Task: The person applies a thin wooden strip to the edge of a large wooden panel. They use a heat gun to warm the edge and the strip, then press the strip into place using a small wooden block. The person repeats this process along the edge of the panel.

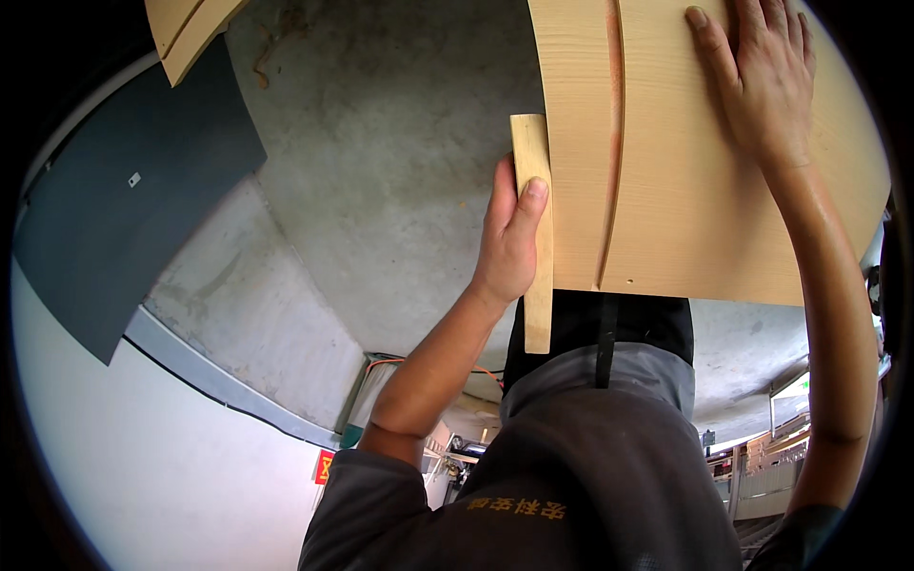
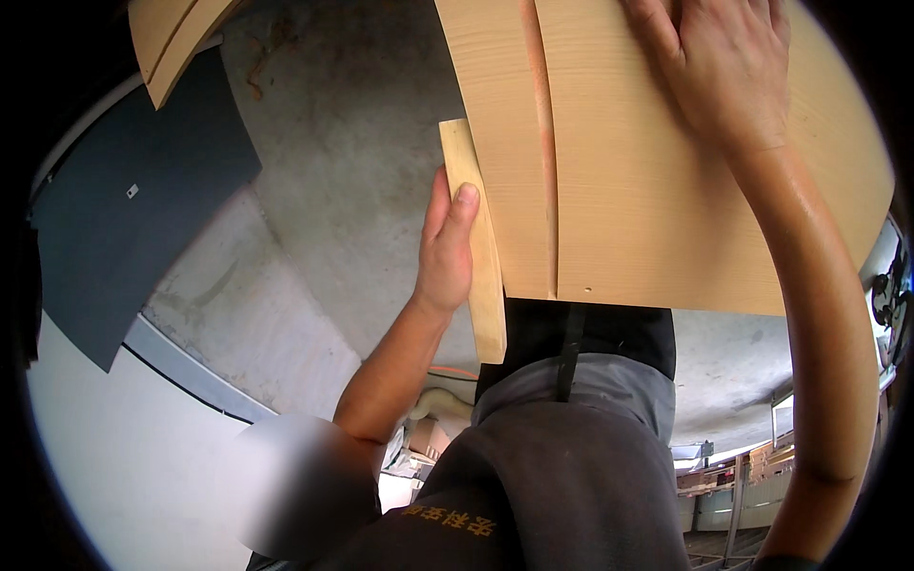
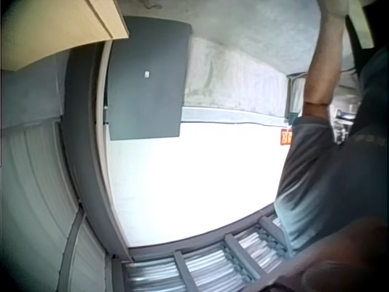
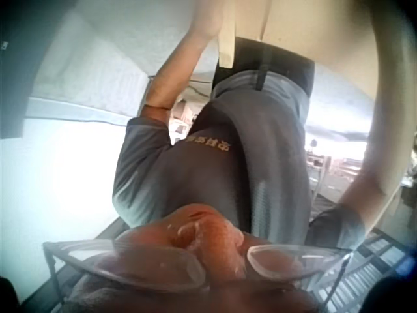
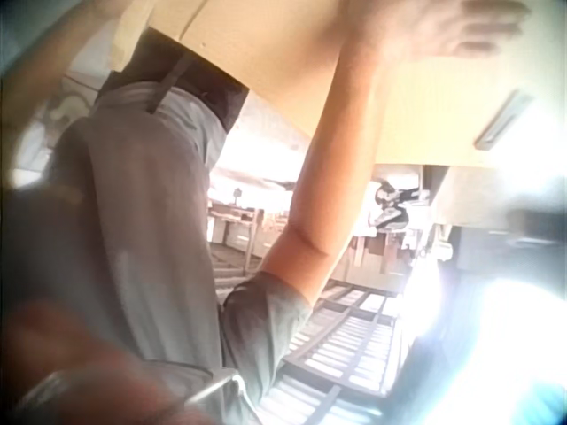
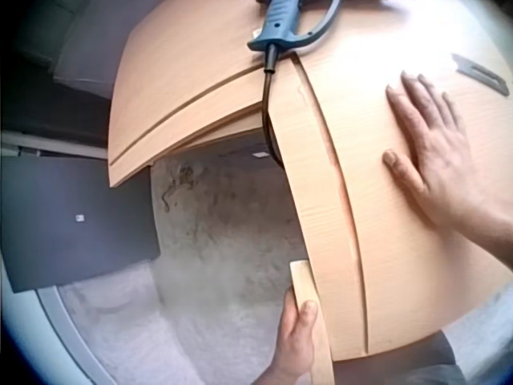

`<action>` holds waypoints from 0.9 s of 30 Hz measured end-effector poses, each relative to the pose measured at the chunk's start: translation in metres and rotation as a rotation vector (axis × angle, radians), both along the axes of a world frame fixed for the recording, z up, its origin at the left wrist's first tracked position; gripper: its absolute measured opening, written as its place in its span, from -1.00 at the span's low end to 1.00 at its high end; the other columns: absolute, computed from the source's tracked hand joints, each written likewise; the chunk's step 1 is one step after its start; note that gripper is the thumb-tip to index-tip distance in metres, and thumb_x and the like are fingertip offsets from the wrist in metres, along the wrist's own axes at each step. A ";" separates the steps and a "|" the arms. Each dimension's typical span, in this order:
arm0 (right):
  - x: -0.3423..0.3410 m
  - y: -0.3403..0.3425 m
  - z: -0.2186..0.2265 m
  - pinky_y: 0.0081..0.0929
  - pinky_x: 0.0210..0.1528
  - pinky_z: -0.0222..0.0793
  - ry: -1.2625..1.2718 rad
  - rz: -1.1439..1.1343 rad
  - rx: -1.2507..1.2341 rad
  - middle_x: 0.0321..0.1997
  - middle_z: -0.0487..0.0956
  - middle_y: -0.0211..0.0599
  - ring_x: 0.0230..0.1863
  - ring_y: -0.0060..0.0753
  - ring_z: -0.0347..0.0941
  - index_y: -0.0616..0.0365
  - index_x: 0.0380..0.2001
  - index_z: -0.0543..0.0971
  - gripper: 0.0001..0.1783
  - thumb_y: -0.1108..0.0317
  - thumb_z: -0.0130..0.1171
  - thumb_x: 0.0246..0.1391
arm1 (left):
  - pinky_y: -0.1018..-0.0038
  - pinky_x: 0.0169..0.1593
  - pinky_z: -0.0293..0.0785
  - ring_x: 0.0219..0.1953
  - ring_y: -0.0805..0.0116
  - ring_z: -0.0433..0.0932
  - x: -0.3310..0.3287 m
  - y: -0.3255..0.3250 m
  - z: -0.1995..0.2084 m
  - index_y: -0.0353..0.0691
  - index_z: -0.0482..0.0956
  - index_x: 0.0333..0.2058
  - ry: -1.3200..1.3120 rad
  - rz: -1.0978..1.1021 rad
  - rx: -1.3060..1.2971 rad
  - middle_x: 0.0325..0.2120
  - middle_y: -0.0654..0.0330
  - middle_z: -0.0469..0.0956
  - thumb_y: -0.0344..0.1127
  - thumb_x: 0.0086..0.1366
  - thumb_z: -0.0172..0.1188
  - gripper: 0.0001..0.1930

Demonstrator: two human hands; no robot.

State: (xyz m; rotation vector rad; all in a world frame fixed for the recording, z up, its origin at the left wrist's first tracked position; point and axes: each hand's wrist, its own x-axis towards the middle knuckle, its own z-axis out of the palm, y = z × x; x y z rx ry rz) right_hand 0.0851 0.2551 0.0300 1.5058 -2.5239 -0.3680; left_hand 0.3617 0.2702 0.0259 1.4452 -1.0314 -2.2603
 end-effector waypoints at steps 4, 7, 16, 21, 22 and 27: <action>0.000 -0.001 0.000 -0.11 0.63 -0.40 -0.004 -0.010 0.014 0.59 -0.07 -0.12 0.62 -0.17 -0.28 0.04 0.50 0.01 -0.24 -0.02 -0.11 0.38 | 0.42 0.26 0.22 0.14 0.43 0.33 -0.004 -0.006 -0.001 -0.32 0.22 0.22 -0.006 -0.010 -0.028 0.12 0.14 0.38 -0.09 0.56 -0.13 -0.54; 0.000 0.000 0.001 -0.11 0.63 -0.40 -0.006 0.004 0.000 0.59 -0.07 -0.12 0.62 -0.17 -0.29 0.04 0.49 0.02 -0.24 -0.04 -0.13 0.38 | 0.42 0.25 0.23 0.13 0.43 0.33 -0.009 -0.012 -0.001 -0.32 0.22 0.21 -0.001 -0.007 -0.060 0.11 0.13 0.38 -0.09 0.56 -0.13 -0.55; 0.001 -0.001 0.005 -0.09 0.62 -0.39 -0.018 -0.008 0.020 0.59 -0.06 -0.08 0.62 -0.12 -0.28 0.08 0.49 0.03 -0.23 0.02 -0.08 0.34 | 0.42 0.24 0.25 0.11 0.44 0.34 -0.015 -0.020 0.002 -0.32 0.22 0.20 -0.011 -0.026 -0.097 0.08 0.13 0.38 -0.06 0.56 -0.13 -0.53; 0.001 -0.001 0.006 -0.09 0.62 -0.39 -0.036 -0.005 0.013 0.59 -0.07 -0.07 0.62 -0.10 -0.28 0.11 0.48 0.04 -0.21 0.04 -0.04 0.32 | 0.41 0.23 0.26 0.11 0.43 0.35 -0.020 -0.024 0.004 -0.32 0.22 0.20 -0.027 -0.041 -0.108 0.08 0.13 0.38 -0.05 0.56 -0.12 -0.53; 0.002 -0.001 0.006 -0.09 0.62 -0.39 -0.032 -0.010 0.018 0.59 -0.07 -0.07 0.61 -0.10 -0.28 0.12 0.48 0.04 -0.21 0.04 -0.04 0.32 | 0.41 0.23 0.26 0.11 0.43 0.35 -0.020 -0.025 0.003 -0.32 0.22 0.20 -0.028 -0.041 -0.114 0.08 0.13 0.38 -0.05 0.56 -0.12 -0.53; 0.002 -0.003 0.010 -0.06 0.61 -0.37 -0.109 -0.002 -0.019 0.57 -0.03 0.00 0.61 -0.02 -0.26 0.17 0.46 0.09 -0.20 0.09 0.02 0.25 | 0.40 0.24 0.26 0.11 0.41 0.35 -0.022 -0.027 0.002 -0.32 0.22 0.19 -0.052 -0.039 -0.137 0.08 0.12 0.38 -0.08 0.56 -0.14 -0.55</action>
